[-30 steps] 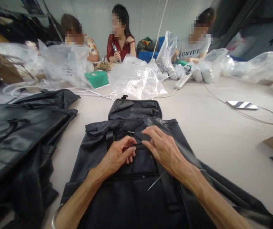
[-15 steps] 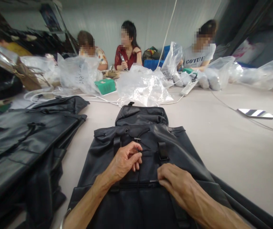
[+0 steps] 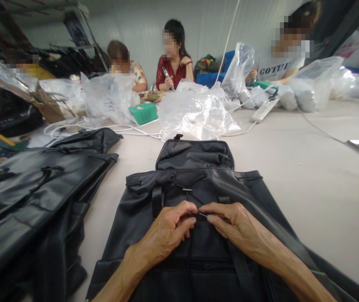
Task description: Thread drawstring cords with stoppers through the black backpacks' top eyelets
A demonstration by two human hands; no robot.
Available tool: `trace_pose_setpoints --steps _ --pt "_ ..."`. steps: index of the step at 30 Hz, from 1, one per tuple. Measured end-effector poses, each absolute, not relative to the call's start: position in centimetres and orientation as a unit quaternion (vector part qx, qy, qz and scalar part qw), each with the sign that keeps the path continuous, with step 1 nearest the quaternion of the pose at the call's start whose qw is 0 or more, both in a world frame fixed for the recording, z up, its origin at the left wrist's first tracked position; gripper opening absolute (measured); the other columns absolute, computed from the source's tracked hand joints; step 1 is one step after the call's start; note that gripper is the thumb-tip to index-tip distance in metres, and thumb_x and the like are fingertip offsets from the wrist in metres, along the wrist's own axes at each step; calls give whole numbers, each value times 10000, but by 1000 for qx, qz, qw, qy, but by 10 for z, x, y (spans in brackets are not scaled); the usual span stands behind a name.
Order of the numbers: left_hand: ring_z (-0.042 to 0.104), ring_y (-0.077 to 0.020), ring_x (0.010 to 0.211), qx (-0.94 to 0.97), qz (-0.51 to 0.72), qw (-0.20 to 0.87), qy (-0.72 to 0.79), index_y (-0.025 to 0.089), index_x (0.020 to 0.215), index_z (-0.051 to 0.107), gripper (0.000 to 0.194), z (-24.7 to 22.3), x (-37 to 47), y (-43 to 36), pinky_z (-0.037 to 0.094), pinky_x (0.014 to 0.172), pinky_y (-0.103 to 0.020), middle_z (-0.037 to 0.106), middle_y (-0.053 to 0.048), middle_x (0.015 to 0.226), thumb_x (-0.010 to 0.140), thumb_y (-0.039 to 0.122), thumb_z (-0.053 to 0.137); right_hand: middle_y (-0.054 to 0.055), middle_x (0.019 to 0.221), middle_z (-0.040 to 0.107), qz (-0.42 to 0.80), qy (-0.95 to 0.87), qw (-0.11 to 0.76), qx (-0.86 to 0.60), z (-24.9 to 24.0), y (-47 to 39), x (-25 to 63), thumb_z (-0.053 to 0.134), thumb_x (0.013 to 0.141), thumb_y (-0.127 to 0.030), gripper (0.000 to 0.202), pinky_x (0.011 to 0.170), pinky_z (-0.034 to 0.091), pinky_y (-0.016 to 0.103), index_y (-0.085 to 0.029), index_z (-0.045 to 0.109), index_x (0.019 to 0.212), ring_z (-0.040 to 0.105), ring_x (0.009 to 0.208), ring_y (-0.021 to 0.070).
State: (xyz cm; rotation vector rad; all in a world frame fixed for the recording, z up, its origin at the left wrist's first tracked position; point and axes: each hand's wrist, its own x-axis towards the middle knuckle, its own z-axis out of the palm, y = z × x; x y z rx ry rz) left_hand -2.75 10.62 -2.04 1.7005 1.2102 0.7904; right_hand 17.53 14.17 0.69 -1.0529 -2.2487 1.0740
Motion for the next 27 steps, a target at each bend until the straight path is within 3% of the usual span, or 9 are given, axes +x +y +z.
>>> trace_pose_setpoints --steps 4,10,20,23,27 --pt "530 -79 565 701 301 412 498 221 1003 565 122 -20 -27 106 418 564 -172 530 53 642 909 223 487 -42 810 692 400 -814 209 -367 8 145 176 491 907 -161 265 717 428 213 -238 695 1059 636 750 118" --pt "532 -92 618 733 288 373 490 214 1025 567 142 -19 -27 106 420 626 -192 542 34 706 918 204 474 -5 976 689 403 -811 169 -389 6 145 176 491 907 -185 259 805 441 263 -226 682 1078 623 933 182" --pt "552 -105 694 764 283 335 473 221 1076 558 171 -15 -26 104 427 719 -212 607 3 870 933 196 467 10 991 683 411 -800 177 -400 0 144 176 490 893 -191 254 774 445 276 -214 680 1060 598 982 206" --pt "570 -116 707 751 278 335 497 223 1122 529 202 -17 -26 104 428 699 -217 608 8 845 922 215 498 4 996 680 407 -797 178 -409 -1 144 175 498 889 -191 254 749 437 268 -219 679 1064 598 964 199" --pt "576 -121 699 743 267 333 515 210 1037 569 136 -19 -28 105 423 663 -215 599 13 776 913 232 518 -5 1004 683 403 -794 174 -420 -2 142 175 510 883 -186 251 747 436 268 -224 685 1058 601 969 204"
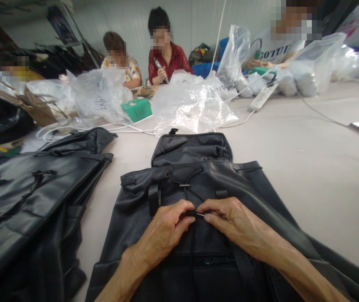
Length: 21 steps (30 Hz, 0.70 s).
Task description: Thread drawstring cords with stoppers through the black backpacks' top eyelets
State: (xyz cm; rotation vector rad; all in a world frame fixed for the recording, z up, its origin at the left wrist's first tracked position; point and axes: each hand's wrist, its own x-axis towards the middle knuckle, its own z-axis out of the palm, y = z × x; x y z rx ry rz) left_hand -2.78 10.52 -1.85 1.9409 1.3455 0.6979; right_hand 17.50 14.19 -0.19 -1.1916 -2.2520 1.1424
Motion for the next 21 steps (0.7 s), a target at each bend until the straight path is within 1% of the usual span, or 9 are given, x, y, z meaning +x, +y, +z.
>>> trace_pose_setpoints --steps 3,7,13,18,21 --pt "571 -111 673 739 273 335 517 202 999 585 112 -20 -29 106 421 648 -209 592 19 744 909 229 525 3 1010 690 405 -793 184 -416 -1 141 174 509 882 -186 261 784 445 273 -217 691 1066 606 989 208" --pt "572 -112 664 738 280 330 518 193 988 598 113 -21 -29 106 424 636 -209 608 12 747 903 232 533 -1 998 703 417 -792 200 -399 -2 141 173 498 878 -166 283 829 455 280 -239 707 1054 632 949 193" --pt "579 -120 673 743 280 317 518 188 981 598 115 -21 -27 105 430 644 -213 617 4 755 908 244 529 23 1043 693 392 -792 195 -427 -7 139 173 503 878 -179 283 908 444 330 -216 700 1078 613 1010 223" --pt "573 -113 668 758 266 305 512 190 1012 596 129 -19 -27 104 433 661 -211 628 -1 798 916 219 514 29 1016 697 364 -794 190 -449 -7 134 170 520 879 -181 265 909 437 357 -213 705 1066 610 994 229" --pt "578 -117 685 762 266 301 508 188 1021 594 135 -19 -28 105 438 674 -215 630 -5 818 918 216 510 21 981 704 343 -798 195 -455 -5 133 166 524 877 -179 257 881 438 354 -242 713 1040 616 966 231"
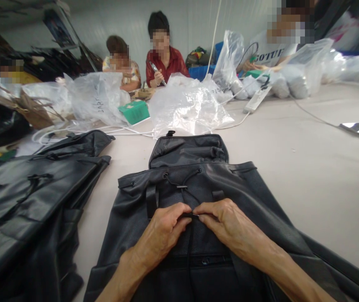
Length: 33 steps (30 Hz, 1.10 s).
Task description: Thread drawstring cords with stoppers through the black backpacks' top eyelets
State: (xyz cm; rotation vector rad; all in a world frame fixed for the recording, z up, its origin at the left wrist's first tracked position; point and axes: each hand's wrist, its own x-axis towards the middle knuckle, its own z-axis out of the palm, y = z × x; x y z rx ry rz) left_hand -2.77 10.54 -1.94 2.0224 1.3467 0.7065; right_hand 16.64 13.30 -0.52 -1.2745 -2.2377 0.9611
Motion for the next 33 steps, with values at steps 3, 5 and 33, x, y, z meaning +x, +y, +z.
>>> trace_pose_setpoints --steps 3,5,33 --pt "580 -113 696 769 265 295 501 186 1038 586 144 -20 -28 106 443 697 -214 629 -6 840 921 203 502 26 901 712 318 -815 194 -444 -2 133 163 508 884 -173 238 810 446 306 -243 723 955 641 884 210" --pt "579 -108 697 775 262 287 497 183 1044 580 148 -20 -29 106 445 710 -211 629 -7 851 922 186 497 38 849 710 301 -828 177 -439 1 134 160 491 889 -160 233 750 442 272 -219 716 900 654 820 194" --pt "567 -69 541 721 271 419 481 174 989 618 137 -9 -25 98 463 571 -159 596 28 661 921 225 510 -7 724 528 208 -902 109 -362 10 125 174 477 901 -105 95 587 270 266 -195 501 920 477 607 146"
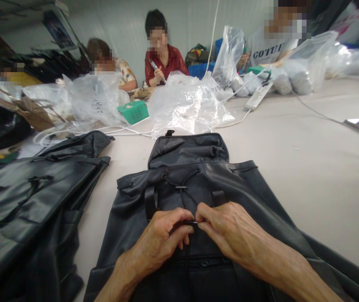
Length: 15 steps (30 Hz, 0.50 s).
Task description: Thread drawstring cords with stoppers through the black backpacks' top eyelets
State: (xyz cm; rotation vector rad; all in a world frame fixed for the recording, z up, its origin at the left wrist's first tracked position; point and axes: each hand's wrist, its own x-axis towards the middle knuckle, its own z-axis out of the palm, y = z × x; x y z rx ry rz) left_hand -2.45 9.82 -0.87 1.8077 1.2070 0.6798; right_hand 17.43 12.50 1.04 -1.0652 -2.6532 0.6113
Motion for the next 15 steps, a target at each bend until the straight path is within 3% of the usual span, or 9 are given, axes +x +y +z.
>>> trace_pose_setpoints --steps 4,11,15 --pt "520 -61 484 718 267 427 481 161 989 624 141 -5 -24 96 429 508 -149 567 37 602 913 202 512 -8 739 525 226 -900 109 -355 13 126 176 463 924 -133 69 608 292 273 -192 491 903 488 643 151" --pt "497 -58 488 733 274 410 468 143 855 621 173 3 -27 95 395 548 -166 521 36 538 927 253 510 -26 793 548 292 -873 175 -348 12 121 179 480 922 -140 94 700 356 261 -226 503 951 530 753 146" --pt "448 -41 424 664 323 480 474 141 843 614 188 1 -25 99 350 453 -150 540 33 529 908 304 548 -50 839 576 313 -849 242 -350 7 124 174 485 912 -136 189 706 360 232 -266 497 1050 536 748 116"
